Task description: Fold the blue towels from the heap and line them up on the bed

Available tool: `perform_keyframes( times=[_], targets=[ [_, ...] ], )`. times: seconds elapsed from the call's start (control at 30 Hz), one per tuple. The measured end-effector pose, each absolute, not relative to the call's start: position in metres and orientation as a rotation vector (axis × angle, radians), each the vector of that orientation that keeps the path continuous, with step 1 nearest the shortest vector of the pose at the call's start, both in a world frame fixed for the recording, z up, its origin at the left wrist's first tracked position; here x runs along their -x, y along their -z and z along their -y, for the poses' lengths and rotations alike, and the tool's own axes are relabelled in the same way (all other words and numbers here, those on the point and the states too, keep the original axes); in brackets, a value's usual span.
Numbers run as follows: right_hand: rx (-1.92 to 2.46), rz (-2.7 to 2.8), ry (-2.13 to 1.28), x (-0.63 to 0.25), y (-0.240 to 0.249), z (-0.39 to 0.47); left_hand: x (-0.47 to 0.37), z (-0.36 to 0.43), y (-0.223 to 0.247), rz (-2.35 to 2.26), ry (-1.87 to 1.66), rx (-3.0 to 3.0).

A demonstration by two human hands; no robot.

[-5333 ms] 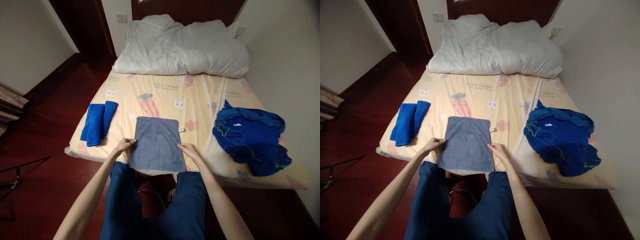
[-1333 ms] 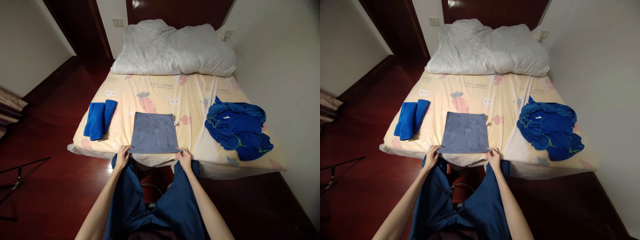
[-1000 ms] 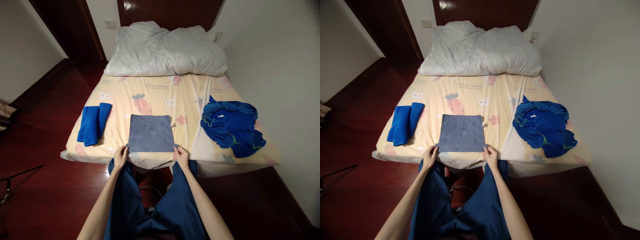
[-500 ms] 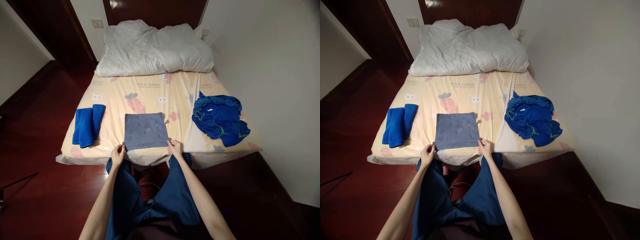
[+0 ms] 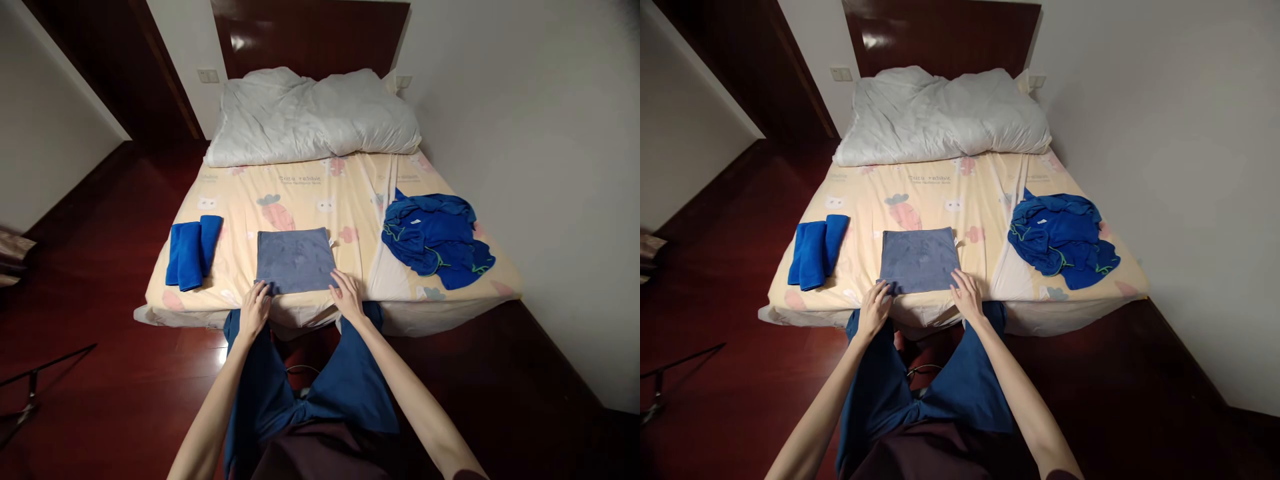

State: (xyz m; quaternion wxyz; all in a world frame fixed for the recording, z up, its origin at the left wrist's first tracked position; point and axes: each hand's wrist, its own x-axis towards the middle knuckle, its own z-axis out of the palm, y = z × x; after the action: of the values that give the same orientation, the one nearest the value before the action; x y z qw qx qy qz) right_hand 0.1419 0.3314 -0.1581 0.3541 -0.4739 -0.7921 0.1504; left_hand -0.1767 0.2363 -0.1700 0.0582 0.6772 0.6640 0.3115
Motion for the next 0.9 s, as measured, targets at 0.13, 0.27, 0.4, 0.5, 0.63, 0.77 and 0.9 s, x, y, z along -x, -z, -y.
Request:
perform_keyframes(
  times=[0.13, 0.27, 0.4, 0.5, 0.63, 0.77, 0.9],
  targets=[
    [1.126, 2.36, -0.375, -0.133, 0.169, -0.33, 0.175, -0.247, 0.179, -1.945, -0.761, -2.145],
    [1.229, 2.398, -0.336, -0.131, 0.192, -0.341, 0.185, -0.26, 0.189, -2.028, -0.576, -2.159],
    [1.277, 2.388, -0.291, -0.127, 0.203, -0.359, 0.192, -0.275, 0.189, -2.038, -0.482, -2.187],
    [1.324, 2.357, -0.269, -0.123, 0.197, -0.37, 0.196, -0.284, 0.184, -2.022, -0.457, -2.216],
    [1.302, 2.332, -0.274, -0.133, 0.184, -0.359, 0.204, -0.272, 0.177, -1.966, -0.45, -2.288],
    [1.177, 2.268, -0.421, -0.162, 0.185, -0.327, 0.208, -0.236, 0.185, -1.863, -0.566, -2.268],
    [1.187, 2.014, -0.691, -0.183, 0.202, -0.313, 0.206, -0.211, 0.202, -1.838, -0.817, -2.037]
  ],
)
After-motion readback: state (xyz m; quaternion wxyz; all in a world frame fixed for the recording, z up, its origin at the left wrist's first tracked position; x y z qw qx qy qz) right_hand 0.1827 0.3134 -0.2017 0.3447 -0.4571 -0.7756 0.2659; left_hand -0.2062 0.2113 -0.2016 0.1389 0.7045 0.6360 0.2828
